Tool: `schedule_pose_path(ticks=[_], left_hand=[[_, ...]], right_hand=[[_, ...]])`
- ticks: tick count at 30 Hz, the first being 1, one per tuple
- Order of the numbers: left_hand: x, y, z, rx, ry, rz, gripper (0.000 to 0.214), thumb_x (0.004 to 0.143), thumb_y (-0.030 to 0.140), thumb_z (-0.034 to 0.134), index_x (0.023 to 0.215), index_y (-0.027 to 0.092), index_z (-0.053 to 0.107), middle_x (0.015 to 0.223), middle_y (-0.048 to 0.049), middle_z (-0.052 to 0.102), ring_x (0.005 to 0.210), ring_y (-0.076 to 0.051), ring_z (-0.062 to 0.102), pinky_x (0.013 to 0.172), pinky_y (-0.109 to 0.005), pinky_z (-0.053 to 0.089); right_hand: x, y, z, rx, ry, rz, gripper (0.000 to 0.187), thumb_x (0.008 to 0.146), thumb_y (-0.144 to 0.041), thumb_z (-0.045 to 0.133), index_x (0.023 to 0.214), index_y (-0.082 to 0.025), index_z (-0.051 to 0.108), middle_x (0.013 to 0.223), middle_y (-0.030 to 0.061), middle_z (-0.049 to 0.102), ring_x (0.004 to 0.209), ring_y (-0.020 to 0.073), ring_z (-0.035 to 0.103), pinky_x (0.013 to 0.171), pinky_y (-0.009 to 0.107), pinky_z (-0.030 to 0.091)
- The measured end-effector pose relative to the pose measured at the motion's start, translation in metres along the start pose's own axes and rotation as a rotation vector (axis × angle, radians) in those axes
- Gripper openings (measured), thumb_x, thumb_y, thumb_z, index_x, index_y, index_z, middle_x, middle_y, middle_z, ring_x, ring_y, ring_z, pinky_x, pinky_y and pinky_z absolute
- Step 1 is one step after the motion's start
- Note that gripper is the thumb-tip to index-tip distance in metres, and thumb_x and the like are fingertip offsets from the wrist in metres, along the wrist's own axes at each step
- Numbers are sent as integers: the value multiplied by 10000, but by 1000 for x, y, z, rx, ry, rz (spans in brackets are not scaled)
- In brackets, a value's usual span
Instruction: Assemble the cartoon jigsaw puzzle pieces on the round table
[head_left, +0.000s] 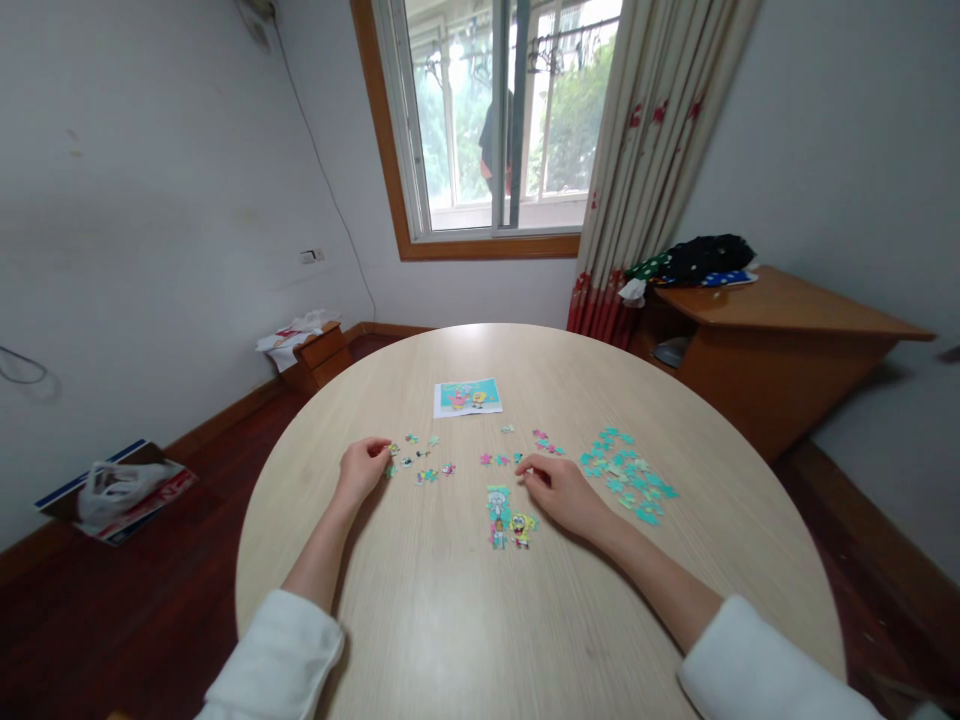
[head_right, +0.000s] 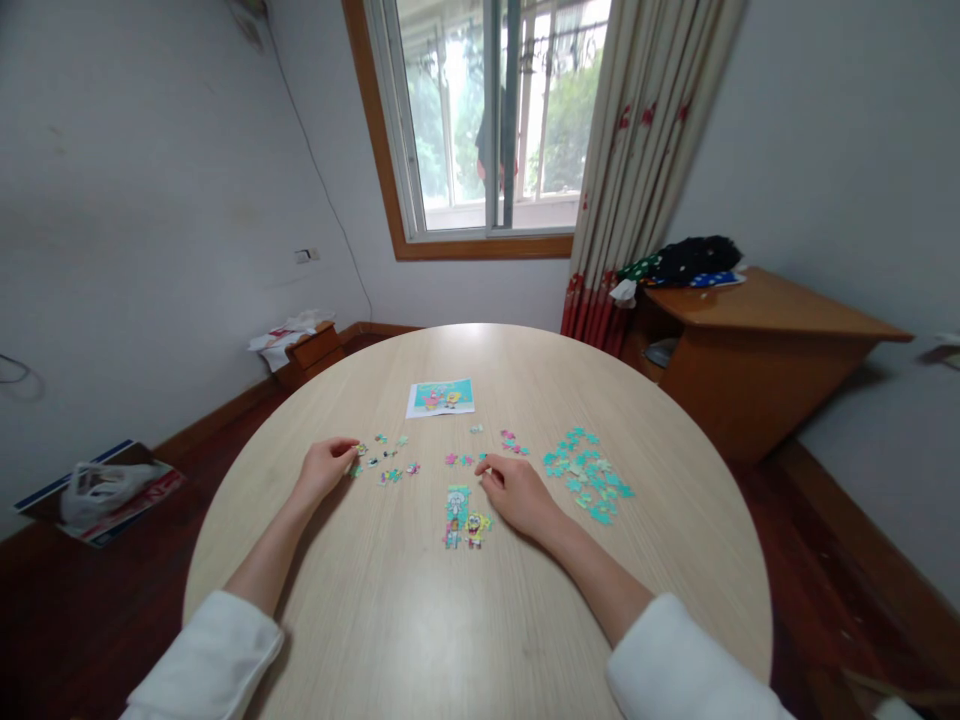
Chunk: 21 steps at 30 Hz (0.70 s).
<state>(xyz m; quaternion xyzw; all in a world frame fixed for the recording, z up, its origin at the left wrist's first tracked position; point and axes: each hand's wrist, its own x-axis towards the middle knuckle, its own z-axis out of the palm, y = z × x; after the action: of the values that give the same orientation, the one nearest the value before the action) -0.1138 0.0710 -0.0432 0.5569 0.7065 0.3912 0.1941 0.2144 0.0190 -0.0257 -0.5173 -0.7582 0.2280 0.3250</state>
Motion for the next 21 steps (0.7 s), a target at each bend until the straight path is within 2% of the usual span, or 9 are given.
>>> schedule_pose_path(ticks=[5,7,10,21], left_hand=[[2,0,-2,77,-8,-20,248,687,226,567,838,132,739,790,-99,746,761,-226,673,714,-295,476],[3,0,-2,96,-10,-23,244,690,239,569,831,135,739,777,-99,743,745,-227,669,692,-294,469],[3,0,-2,115,-6,-23,234,691,239,565,821,148,736,765,-91,741,742,-225,669,679,-287,465],[3,0,-2,144,1,-12,240,685,248,564,825,154,735,744,-79,733,704,-213,651,650,-282,453]], right_hand=[[12,19,-16,-27,145,93,249,761,-204,444,819,-154,681,643,23,599,604,152,515,611,263,387],[15,27,-22,-50,188,98,245,755,-187,454,838,-151,681,765,55,649,687,161,548,666,275,407],[18,36,-26,-92,232,97,231,759,-178,469,848,-156,681,820,68,652,737,169,553,705,288,417],[17,38,-19,-160,182,44,238,765,-92,476,867,-146,684,846,71,631,799,171,559,771,295,424]])
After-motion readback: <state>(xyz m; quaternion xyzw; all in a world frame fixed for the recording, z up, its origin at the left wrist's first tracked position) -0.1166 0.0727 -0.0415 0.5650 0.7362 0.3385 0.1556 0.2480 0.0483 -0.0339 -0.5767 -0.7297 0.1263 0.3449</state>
